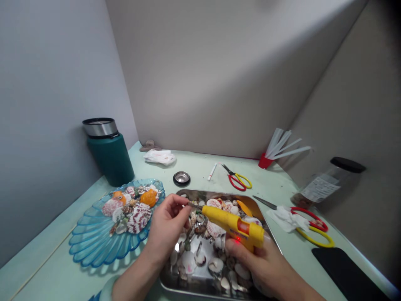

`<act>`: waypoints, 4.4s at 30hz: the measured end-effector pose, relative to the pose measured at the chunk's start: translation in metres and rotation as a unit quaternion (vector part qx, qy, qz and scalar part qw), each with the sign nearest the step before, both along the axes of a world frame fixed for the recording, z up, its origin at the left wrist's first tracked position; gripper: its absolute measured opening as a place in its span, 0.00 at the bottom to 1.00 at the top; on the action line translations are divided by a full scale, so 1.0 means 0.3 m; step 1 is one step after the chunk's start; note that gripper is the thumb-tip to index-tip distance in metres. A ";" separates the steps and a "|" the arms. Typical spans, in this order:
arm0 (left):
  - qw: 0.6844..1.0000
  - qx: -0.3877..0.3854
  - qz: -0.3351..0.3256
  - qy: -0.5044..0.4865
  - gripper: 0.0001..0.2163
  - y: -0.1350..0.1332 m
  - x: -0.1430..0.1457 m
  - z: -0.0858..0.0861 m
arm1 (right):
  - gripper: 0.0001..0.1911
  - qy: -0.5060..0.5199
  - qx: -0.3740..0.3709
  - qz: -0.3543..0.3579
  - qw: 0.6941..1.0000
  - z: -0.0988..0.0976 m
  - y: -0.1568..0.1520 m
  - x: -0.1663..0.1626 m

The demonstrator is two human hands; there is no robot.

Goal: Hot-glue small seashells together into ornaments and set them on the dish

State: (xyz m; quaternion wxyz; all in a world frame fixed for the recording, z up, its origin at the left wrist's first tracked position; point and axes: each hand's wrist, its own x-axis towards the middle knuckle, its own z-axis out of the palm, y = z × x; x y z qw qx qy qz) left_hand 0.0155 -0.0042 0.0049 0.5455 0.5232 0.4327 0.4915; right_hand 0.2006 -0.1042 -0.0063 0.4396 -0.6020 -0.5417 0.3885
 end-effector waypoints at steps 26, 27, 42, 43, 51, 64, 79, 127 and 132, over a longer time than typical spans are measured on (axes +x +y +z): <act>0.999 -0.010 0.004 -0.040 0.07 -0.003 0.002 0.023 | 0.05 -0.414 -0.035 0.102 0.904 0.137 -0.041 0.070; 0.999 -0.008 0.002 -0.041 0.07 -0.003 0.001 0.024 | 0.07 -0.450 -0.041 0.100 0.887 0.129 -0.049 0.073; 0.997 0.007 0.008 -0.078 0.07 0.010 -0.014 0.007 | 0.09 -0.622 0.032 0.158 0.766 0.201 0.086 0.019; 0.997 0.007 0.009 -0.079 0.07 0.009 -0.015 0.008 | 0.08 -0.631 0.035 0.158 0.758 0.192 0.118 0.011; 0.995 0.014 0.019 -0.095 0.08 0.010 -0.011 0.011 | 0.08 -0.675 0.052 0.216 0.703 0.143 0.319 -0.046; 0.994 0.020 0.018 -0.101 0.09 0.015 -0.012 0.002 | 0.10 -0.703 0.022 0.208 0.679 0.150 0.331 -0.045; 0.996 0.021 0.017 -0.088 0.10 0.012 -0.013 0.008 | 0.11 -0.597 0.006 0.259 0.760 0.156 0.264 -0.065; 0.998 -0.005 -0.052 -0.022 0.10 -0.024 -0.017 0.002 | 0.11 0.349 -0.137 0.192 0.907 0.127 0.089 -0.159; 0.996 -0.001 -0.054 -0.065 0.06 -0.033 -0.001 0.018 | 0.09 0.317 -0.145 0.182 0.919 0.135 0.082 -0.153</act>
